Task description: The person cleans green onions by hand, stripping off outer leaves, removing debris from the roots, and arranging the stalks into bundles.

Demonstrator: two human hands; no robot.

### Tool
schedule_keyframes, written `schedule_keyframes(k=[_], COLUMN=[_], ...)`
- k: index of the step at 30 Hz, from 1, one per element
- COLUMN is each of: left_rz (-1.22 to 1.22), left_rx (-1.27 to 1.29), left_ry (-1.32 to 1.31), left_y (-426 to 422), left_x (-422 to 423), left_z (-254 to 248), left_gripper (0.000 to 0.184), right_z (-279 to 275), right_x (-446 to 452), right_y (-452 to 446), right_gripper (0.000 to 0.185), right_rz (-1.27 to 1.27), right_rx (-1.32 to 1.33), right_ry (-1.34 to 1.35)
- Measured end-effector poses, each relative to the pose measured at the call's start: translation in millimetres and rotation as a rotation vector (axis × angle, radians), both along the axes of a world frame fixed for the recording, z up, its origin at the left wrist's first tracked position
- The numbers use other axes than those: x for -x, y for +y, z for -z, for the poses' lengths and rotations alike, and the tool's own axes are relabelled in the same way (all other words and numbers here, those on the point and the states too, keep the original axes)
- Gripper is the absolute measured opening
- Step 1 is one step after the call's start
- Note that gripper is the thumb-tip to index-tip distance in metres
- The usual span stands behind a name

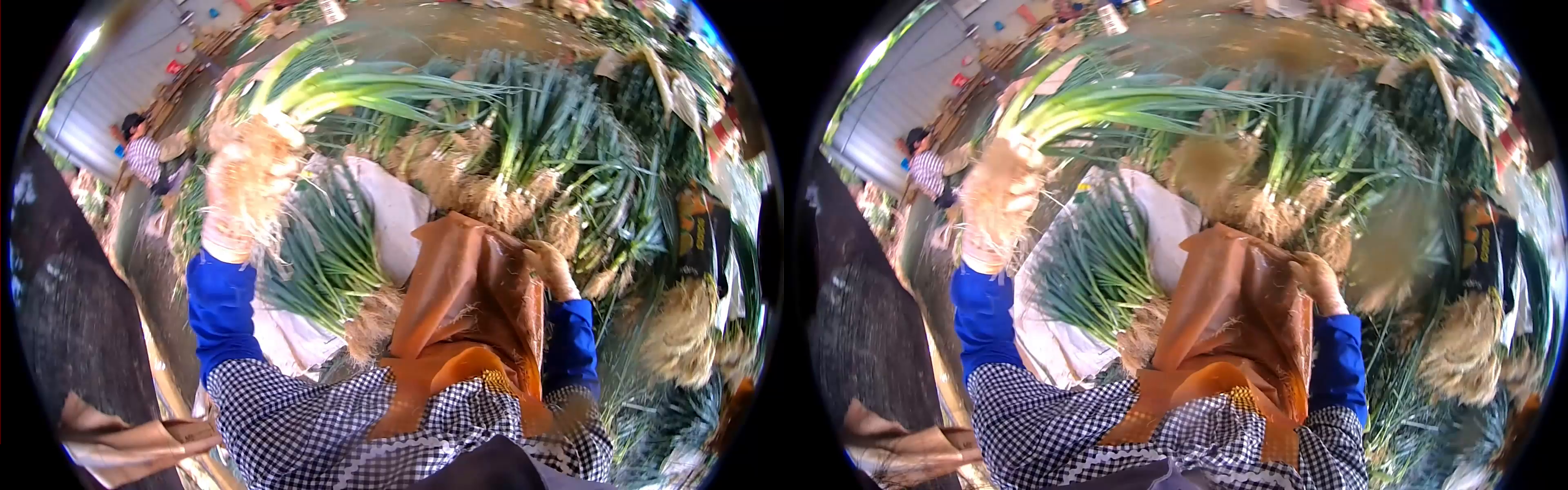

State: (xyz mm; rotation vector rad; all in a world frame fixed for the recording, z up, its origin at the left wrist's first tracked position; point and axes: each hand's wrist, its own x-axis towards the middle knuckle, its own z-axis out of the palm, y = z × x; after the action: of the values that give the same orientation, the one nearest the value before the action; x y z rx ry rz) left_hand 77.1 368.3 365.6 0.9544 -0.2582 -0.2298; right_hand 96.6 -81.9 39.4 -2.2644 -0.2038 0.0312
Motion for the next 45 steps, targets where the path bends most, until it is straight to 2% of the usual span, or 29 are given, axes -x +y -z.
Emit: schedule_keyframes(k=[1, 3, 4, 5, 7, 8, 9, 12, 13, 15, 17, 19, 21, 26, 28, 29, 30, 31, 33, 34, 35, 36, 37, 38, 39, 41, 43, 44, 45], left_rz=[-0.024, -0.058, -0.056, -0.056, -0.385, -0.314, -0.357, -0.446, -0.461, -0.534, -0.42, -0.533, -0.484, -0.624, -0.563, -0.585, -0.624, -0.548, -0.731, -0.939, -0.904, -0.927, -0.962, -1.05, -1.14, -1.082, -1.023, -0.895, -0.775], left_rx=[-0.071, -0.074, -0.074, -0.073, -0.349, -0.272, -0.269, 0.032, 0.141, -0.004, 0.03, -0.069, -0.359, -0.248, -0.455, -0.29, -0.413, -0.166, -0.127, -0.561, -0.623, -0.911, -1.195, -1.088, -0.979, -0.915, -0.94, -0.884, -0.833], left_ry=[-0.14, -0.151, -0.164, -0.173, -0.263, -0.276, -0.242, 0.207, 0.344, 0.308, 0.31, 0.466, 0.684, 0.705, 0.934, 0.952, 0.845, 0.877, 0.85, 0.845, 0.65, 0.644, 0.615, 0.593, 0.583, 0.547, 0.377, 0.296, 0.22], left_y=[13.6, 58.7, 82.2, 99.8, 127.4, 150.9, 165.8, 181.3, 184.2, 189.9, 180.2, 159.1, 129.6, 141.4, 134.2, 115.1, 116.7, 120.8, 114.1, 99.0, 108.6, 106.0, 104.2, 110.3, 112.2, 53.1, 62.4, 45.6, 22.7], left_x=[7.7, 17.4, 22.3, 27.7, 40.4, 33.3, 38.1, 44.6, 47.3, 57.4, 81.4, 115.9, 144.7, 188.4, 177.5, 174.6, 181.6, 181.6, 186.2, 181.1, 178.6, 177.9, 170.1, 156.1, 145.3, 114.4, 75.9, 52.0, 31.5], left_z=[-9.5, -16.3, -18.4, -16.7, 1.2, 18.3, 40.5, 112.9, 141.7, 225.3, 314.9, 408.1, 464.8, 668.1, 629.0, 604.3, 601.3, 595.6, 582.5, 554.2, 566.2, 561.6, 556.5, 557.1, 557.4, 466.8, 481.4, 461.9, 434.5], left_gripper=[0.051, 0.052, 0.053, 0.054, 0.051, 0.045, 0.045, 0.039, 0.038, 0.036, 0.036, 0.041, 0.04, 0.031, 0.025, 0.031, 0.027, 0.03, 0.036, 0.036, 0.033, 0.035, 0.037, 0.033, 0.029, 0.033, 0.043, 0.044, 0.046], right_z=[-7.6, 3.8, 20.3, 2.6, 55.9, 39.2, 14.9, 3.8, 4.2, 15.0, 32.7, 17.5, 5.8, 32.6, -4.1, 21.8, 22.9, 23.6, 69.3, 90.6, 137.7, 180.7, 174.2, 164.9, 166.9, 131.3, 113.3, 135.1, 116.5], right_x=[1.2, -4.8, -11.0, -5.4, -14.9, -8.8, -4.4, 3.9, 8.4, 15.5, 19.3, 24.0, 26.7, 20.0, 19.6, 12.1, 14.2, 18.0, 32.1, 47.6, 87.8, 141.1, 187.5, 233.8, 293.6, 357.1, 352.2, 343.9, 293.0], right_y=[-1.3, -6.4, -13.9, -7.0, -33.5, -25.4, -13.3, -10.6, -12.5, -22.2, -37.5, -27.7, -17.7, -5.4, 43.0, 39.7, 32.9, 23.7, -16.2, -41.7, -85.3, -124.6, -151.8, -175.3, -198.5, -223.8, -247.7, -276.0, -280.3], right_gripper=[0.037, 0.038, 0.038, 0.039, 0.036, 0.034, 0.033, 0.03, 0.031, 0.03, 0.031, 0.032, 0.031, 0.032, 0.034, 0.036, 0.034, 0.033, 0.033, 0.033, 0.031, 0.029, 0.03, 0.032, 0.034, 0.041, 0.057, 0.058, 0.051], right_rz=[-0.004, 0.045, 0.096, 0.115, -0.001, -0.003, -0.001, 0.001, -0.011, -0.001, 0.036, 0.061, 0.112, 0.039, -0.267, -0.278, -0.229, -0.167, 0.019, -0.228, -0.183, -0.21, 0.009, 0.217, 0.405, 0.584, 0.344, 0.063, -0.001], right_rx=[-0.015, 0.111, 0.018, 0.008, 0.16, 0.175, 0.188, 0.076, 0.058, 0.128, 0.137, 0.14, 0.099, 0.048, 0.515, 0.366, 0.426, 0.477, 0.635, 0.986, 1.108, 1.176, 1.058, 0.917, 0.875, 0.741, 0.61, 0.78, 0.775], right_ry=[0.02, 0.033, 0.246, 0.28, -0.046, -0.006, 0.029, 0.162, 0.155, 0.137, 0.105, 0.187, 0.178, 0.005, -0.368, -0.451, -0.419, -0.389, -0.186, 0.005, -0.25, 0.123, 0.411, 0.683, 0.625, 0.876, 1.102, 1.11, 1.26])
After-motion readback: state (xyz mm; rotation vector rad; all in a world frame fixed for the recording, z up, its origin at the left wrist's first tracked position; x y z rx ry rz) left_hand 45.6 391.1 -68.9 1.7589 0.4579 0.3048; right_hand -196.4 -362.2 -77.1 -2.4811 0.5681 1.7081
